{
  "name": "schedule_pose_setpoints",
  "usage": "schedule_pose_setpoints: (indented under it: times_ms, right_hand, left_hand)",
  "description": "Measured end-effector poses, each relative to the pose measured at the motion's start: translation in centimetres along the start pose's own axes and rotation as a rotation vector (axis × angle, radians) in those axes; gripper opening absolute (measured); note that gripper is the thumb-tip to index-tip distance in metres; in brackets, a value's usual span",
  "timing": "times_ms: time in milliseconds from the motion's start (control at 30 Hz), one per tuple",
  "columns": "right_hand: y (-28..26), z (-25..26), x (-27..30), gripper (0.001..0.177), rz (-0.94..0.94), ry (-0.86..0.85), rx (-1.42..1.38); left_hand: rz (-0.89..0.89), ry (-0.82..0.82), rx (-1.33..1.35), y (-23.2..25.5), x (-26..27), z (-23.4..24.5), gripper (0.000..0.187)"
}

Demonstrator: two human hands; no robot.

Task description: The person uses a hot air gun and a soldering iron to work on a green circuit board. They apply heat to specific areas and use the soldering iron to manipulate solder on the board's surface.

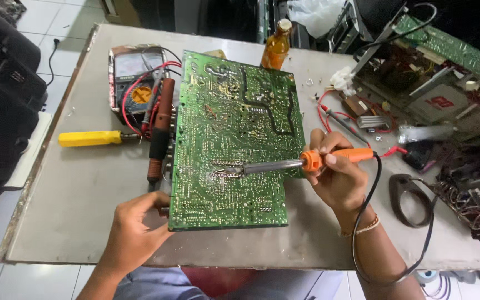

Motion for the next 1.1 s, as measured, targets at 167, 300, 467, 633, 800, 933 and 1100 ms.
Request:
schedule_pose_setpoints:
  times_ms: [167, 300, 467, 633, 800, 933, 1100]
  right_hand:
    - [0.3, -0.5, 0.1, 0.013, -0.026, -0.009, 0.002]
    - [0.5, -0.6, 0.0, 0.012, -0.015, -0.024, -0.008]
    - [-0.1, 1.6, 0.4, 0.012, 0.023, 0.123, -0.067]
    - [-0.4, 0.4, 0.5, 0.014, 0.024, 0.072, -0.041]
    - [0.2, -1.8, 0.8, 0.016, 0.033, 0.043, 0.114]
    - [0.8, -2.1, 0.9, 0.014, 0.016, 0.067, 0.147]
    - [1.6, -2.0, 1.3, 0.015, -0.018, 0.104, 0.146]
  left_hand:
    - [0.042, -0.057, 0.097, -0.3, 0.0, -0.3, 0.020]
    - [-0.010, -0.047, 0.051, 0.1, -0.1, -0.3, 0.017]
    - [-0.204, -0.008, 0.046, 1.7, 0.2, -0.1, 0.012]
    - [-0.362, -0.005, -0.017, 3.5, 0.5, -0.6, 0.009]
    - [-0.473, -0.040, -0.058, 4.1, 1.0, -1.1, 0.010]
    - [-0.354, -0.067, -0.039, 3.5, 0.3, -1.1, 0.015]
    - [-0.317, -0.058, -0.023, 3.3, -0.3, -1.0, 0.021]
Point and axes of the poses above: each hand's wrist, its own x-axis away from the middle knuckle, its own z-axis out of the back of the hand, y = z × x, the point moved 6 cm from there along -x, towards the middle knuckle
